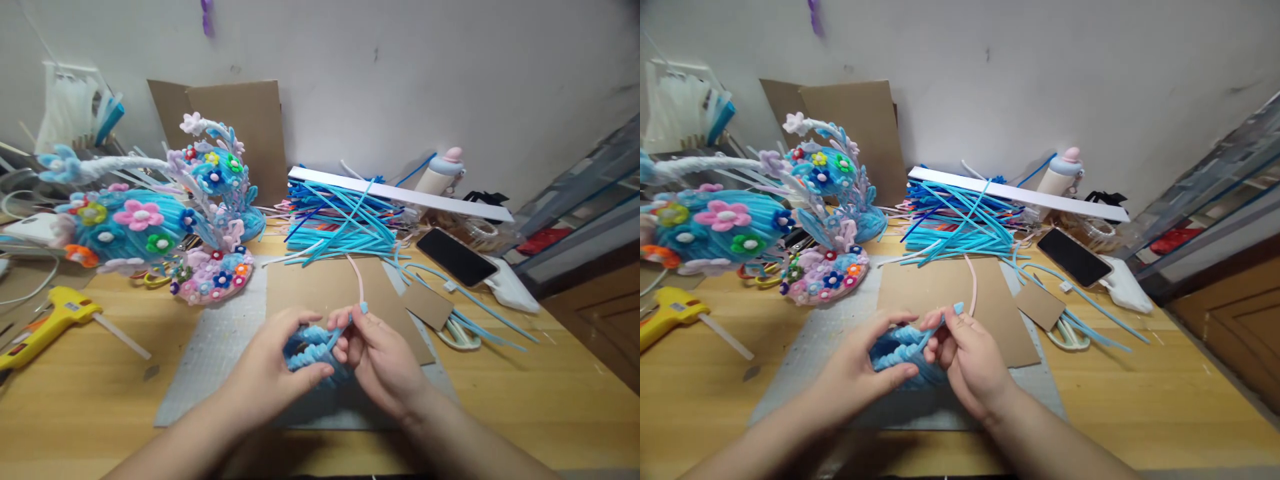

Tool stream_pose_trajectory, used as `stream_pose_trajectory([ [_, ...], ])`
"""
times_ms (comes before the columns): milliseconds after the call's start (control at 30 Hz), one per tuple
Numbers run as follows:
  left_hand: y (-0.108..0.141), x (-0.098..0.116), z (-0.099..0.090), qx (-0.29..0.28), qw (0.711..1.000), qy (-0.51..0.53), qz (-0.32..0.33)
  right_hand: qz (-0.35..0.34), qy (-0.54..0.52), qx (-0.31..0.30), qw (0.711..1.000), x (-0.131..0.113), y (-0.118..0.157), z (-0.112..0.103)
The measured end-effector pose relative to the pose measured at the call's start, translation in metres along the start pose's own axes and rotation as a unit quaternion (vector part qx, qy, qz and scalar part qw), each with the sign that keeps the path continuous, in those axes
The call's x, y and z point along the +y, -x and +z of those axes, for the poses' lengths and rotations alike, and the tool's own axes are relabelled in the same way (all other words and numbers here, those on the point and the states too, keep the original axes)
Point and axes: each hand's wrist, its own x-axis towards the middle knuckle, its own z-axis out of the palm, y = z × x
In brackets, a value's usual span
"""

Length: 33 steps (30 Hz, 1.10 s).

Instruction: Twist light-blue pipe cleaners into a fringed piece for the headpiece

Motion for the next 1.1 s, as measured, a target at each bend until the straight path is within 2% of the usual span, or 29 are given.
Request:
stream_pose_trajectory([
  [33,0.004,-0.002,0.002,0.011,1.000,0.001,0.016,-0.010,0.008,-0.005,1.000,0.000,0.000,0.002],
  [133,0.015,-0.008,0.011,0.105,0.994,0.015,0.037,-0.037,0.019,-0.014,0.999,0.000,0.001,0.006],
  [200,0.021,-0.010,0.015,0.131,0.990,-0.008,0.050,-0.044,0.018,-0.016,0.999,0.001,0.002,0.009],
  [300,0.025,-0.011,0.016,0.117,0.990,-0.060,0.053,-0.047,0.007,-0.004,0.999,0.005,0.003,0.012],
  [433,0.024,-0.013,0.017,0.140,0.985,-0.087,0.049,-0.036,-0.041,0.042,0.998,0.013,0.005,0.014],
  [600,0.024,-0.019,0.021,0.138,0.973,-0.155,0.103,-0.033,-0.093,0.108,0.989,0.020,0.005,0.013],
  [733,0.023,-0.019,0.021,0.128,0.962,-0.205,0.123,-0.025,-0.092,0.096,0.991,0.020,0.006,0.014],
  [833,0.021,-0.016,0.021,0.115,0.971,-0.187,0.095,-0.017,-0.075,0.084,0.993,0.016,0.005,0.013],
  [900,0.020,-0.014,0.020,0.103,0.978,-0.171,0.068,-0.007,-0.033,0.068,0.997,0.010,0.005,0.009],
  [967,0.019,-0.012,0.020,0.095,0.980,-0.168,0.051,-0.004,0.066,0.031,0.997,0.004,0.003,0.004],
  [1100,0.019,-0.008,0.018,0.095,0.978,-0.180,0.046,-0.009,0.288,-0.021,0.957,-0.008,0.003,-0.006],
])
